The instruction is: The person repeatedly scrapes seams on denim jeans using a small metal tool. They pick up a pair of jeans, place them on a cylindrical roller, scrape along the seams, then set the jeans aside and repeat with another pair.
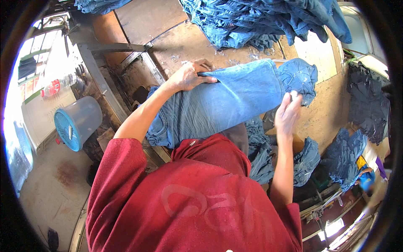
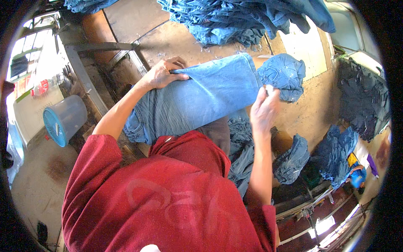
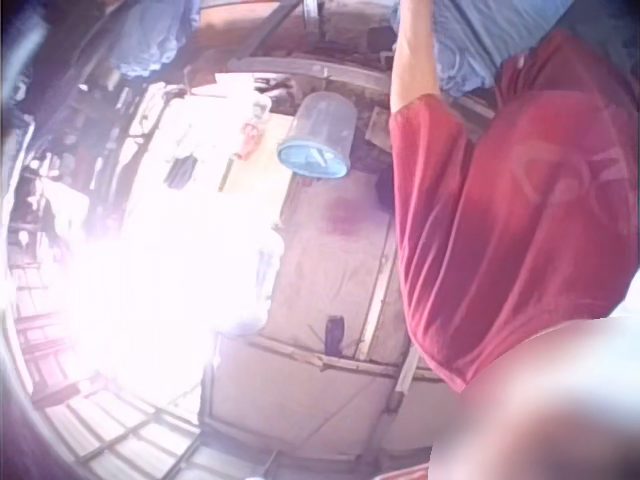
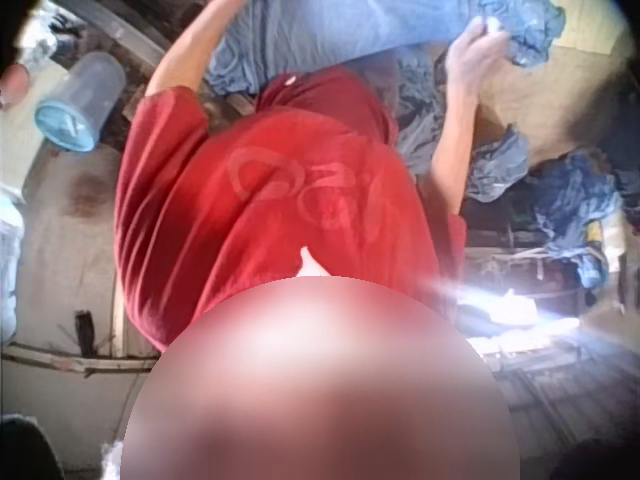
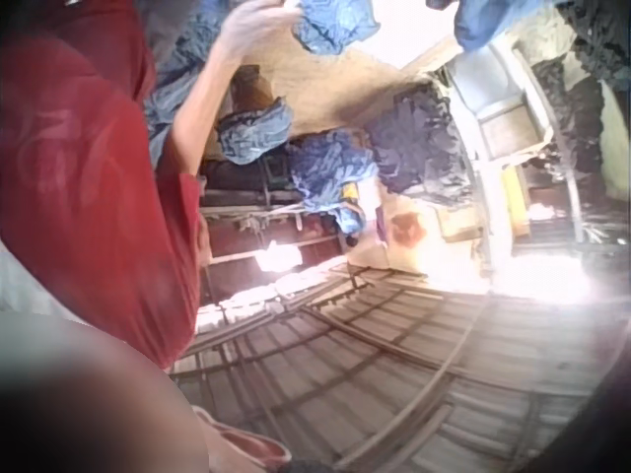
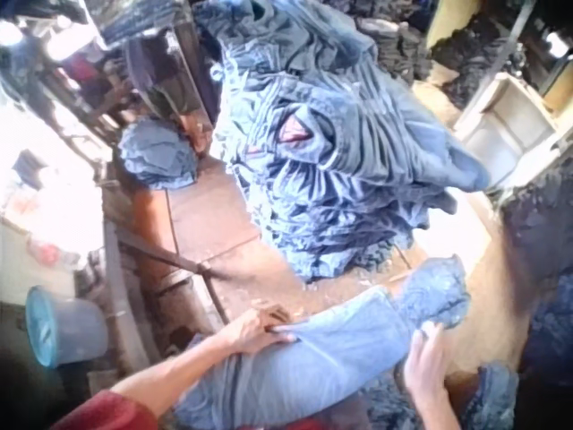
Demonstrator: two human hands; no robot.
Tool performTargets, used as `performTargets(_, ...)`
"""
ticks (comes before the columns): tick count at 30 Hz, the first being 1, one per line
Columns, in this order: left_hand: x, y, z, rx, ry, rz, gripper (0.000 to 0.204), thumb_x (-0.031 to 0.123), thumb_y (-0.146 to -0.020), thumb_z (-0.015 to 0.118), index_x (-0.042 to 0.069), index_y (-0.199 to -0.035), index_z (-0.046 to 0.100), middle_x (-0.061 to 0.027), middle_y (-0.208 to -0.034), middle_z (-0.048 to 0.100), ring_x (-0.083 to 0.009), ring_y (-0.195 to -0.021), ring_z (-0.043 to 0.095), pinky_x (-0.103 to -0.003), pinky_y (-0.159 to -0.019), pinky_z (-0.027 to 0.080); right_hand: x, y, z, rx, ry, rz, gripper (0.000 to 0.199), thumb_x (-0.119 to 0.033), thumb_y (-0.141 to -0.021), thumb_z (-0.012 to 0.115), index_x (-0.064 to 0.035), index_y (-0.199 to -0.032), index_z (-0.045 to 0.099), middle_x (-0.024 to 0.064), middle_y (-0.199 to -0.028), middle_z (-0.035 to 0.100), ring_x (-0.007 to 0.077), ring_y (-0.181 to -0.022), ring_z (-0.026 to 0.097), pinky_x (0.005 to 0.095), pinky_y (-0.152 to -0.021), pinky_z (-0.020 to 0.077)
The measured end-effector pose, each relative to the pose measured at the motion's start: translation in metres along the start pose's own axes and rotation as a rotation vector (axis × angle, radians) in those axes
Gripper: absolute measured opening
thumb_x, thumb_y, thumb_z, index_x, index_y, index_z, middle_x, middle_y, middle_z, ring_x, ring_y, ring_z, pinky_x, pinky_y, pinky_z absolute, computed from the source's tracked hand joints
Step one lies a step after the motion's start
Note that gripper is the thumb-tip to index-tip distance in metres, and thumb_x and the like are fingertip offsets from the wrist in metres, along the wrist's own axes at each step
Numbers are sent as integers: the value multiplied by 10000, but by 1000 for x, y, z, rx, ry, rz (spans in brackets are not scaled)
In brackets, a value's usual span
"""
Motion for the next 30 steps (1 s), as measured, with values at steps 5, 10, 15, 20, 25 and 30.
performTargets(5, -19, -5, 3, -145, -193, -29, 381, 415, -913, 819, 51, -1023, 827, -176, -844, 770, -334, -766, 757, -425, -724, 590, -119, 60, 31, -229, -375, -174, 202, -172, -1047, 697, -45, -1193, 639, 164, -1037, 780, 364, -834, 762, 441, -718, 592)
performTargets(10, -9, 0, -1, 21, -144, 215, 301, 394, -915, 817, 115, -1028, 833, -163, -803, 754, -344, -733, 751, -446, -695, 598, -162, 73, 55, -177, -205, -331, 243, -107, -928, 798, -88, -1166, 757, 99, -899, 786, 257, -689, 735, 376, -627, 571)
performTargets(15, -14, 2, 1, -2, -170, 202, 242, 336, -912, 807, 162, -1080, 826, -140, -873, 774, -347, -795, 759, -446, -716, 603, -177, 62, 58, -83, -120, -337, 195, -113, -890, 809, -122, -1084, 798, 59, -688, 716, 235, -566, 671, 362, -568, 536)
performTargets(20, -13, 3, 0, 17, -179, 237, 225, 254, -886, 799, 169, -1093, 820, -126, -915, 787, -341, -815, 764, -439, -741, 615, -187, 51, 66, -105, -50, -359, 182, -102, -870, 811, -147, -1046, 802, 47, -626, 665, 224, -529, 645, 353, -534, 508)
performTargets(25, -16, 5, 1, 59, -189, 250, 238, 223, -857, 810, 163, -1088, 810, -110, -955, 793, -334, -839, 767, -434, -757, 621, -173, 73, 59, -135, -48, -400, 259, -85, -851, 802, -124, -1107, 799, 22, -609, 615, 206, -524, 603, 348, -547, 479)
performTargets(30, -18, 5, 1, 41, -181, 230, 235, 216, -862, 807, 163, -1091, 807, -103, -955, 793, -326, -844, 769, -432, -762, 620, -147, 113, 50, -118, -84, -423, 352, -35, -817, 781, -90, -1164, 799, -3, -602, 553, 184, -561, 588, 341, -595, 468)
Point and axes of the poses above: each hand's wrist, its own y-axis away from the middle knuckle, its own z-axis out of the palm, x = y × z, the point moved 6 cm from there along -y, towards the middle knuckle
